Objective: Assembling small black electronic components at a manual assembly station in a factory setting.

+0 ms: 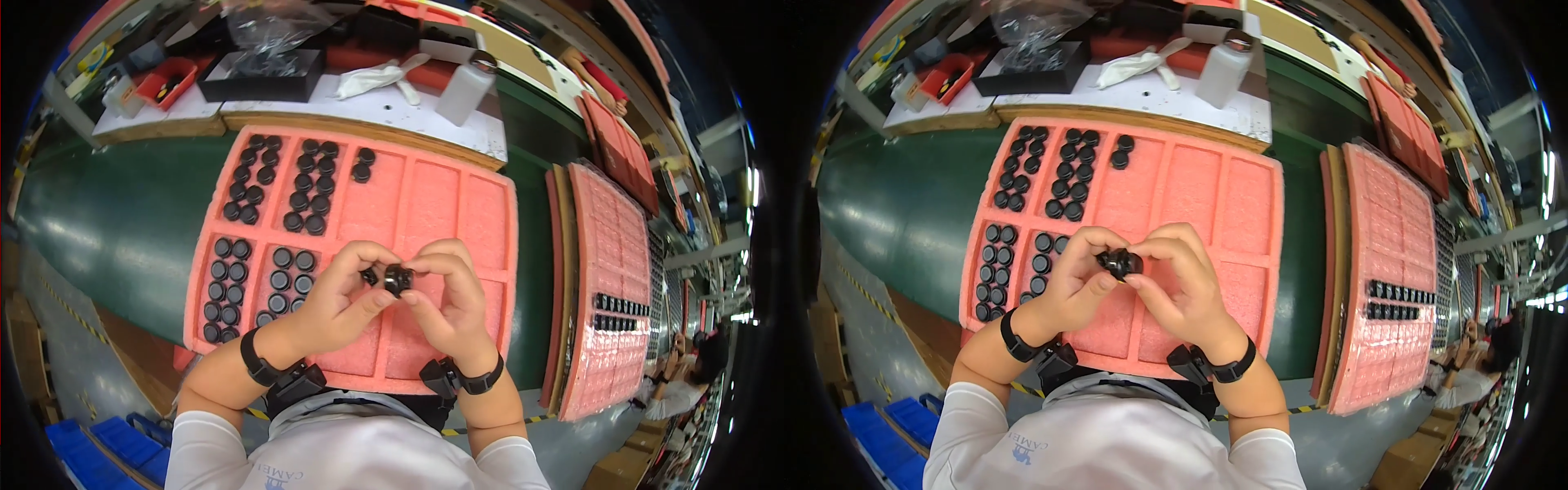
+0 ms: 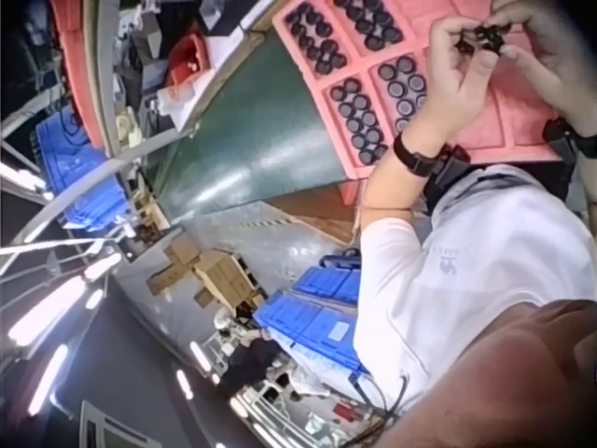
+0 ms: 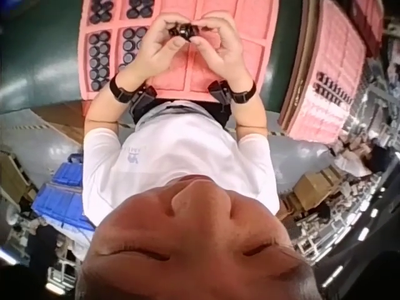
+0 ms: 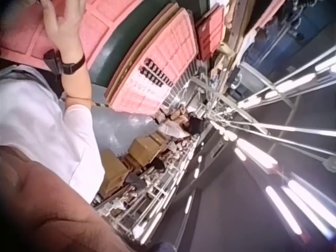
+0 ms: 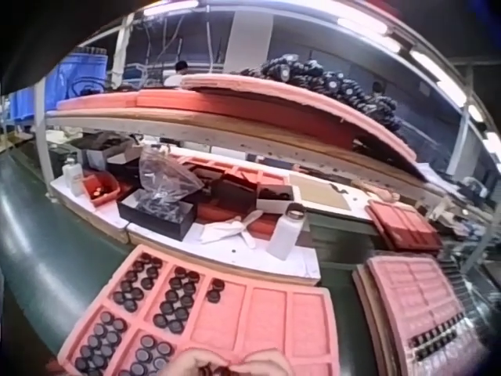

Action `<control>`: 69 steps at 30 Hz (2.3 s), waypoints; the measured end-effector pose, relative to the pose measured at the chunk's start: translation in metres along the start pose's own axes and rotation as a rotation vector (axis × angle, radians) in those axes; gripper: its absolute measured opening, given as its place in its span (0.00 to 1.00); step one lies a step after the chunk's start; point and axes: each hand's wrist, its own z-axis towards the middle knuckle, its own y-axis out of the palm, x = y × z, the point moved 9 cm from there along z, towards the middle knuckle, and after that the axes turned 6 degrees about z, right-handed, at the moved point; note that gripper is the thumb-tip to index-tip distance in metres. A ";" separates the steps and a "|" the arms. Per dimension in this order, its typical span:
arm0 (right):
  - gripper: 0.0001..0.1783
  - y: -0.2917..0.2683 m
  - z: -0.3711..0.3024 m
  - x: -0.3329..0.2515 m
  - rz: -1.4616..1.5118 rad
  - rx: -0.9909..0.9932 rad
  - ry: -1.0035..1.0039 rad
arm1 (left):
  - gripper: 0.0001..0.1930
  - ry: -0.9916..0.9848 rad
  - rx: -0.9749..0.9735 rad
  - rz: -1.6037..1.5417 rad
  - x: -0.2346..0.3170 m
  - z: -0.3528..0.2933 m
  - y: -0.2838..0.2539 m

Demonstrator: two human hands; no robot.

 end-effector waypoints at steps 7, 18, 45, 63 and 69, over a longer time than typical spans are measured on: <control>0.16 -0.049 -0.018 -0.037 -0.095 0.130 0.110 | 0.15 -0.208 0.072 -0.032 -0.035 0.001 -0.007; 0.13 -0.220 -0.130 -0.084 -0.744 0.242 0.574 | 0.13 -0.402 0.129 0.008 -0.044 -0.001 0.000; 0.13 -0.481 -0.225 -0.008 -1.383 0.281 0.957 | 0.02 -0.580 0.102 0.071 -0.064 -0.008 -0.007; 0.14 -0.003 -0.016 0.057 0.356 -0.202 0.935 | 0.04 -0.470 0.059 -0.102 -0.055 -0.006 0.002; 0.11 0.020 0.038 0.120 0.207 -0.199 0.771 | 0.08 -0.544 0.115 -0.135 -0.067 -0.007 -0.011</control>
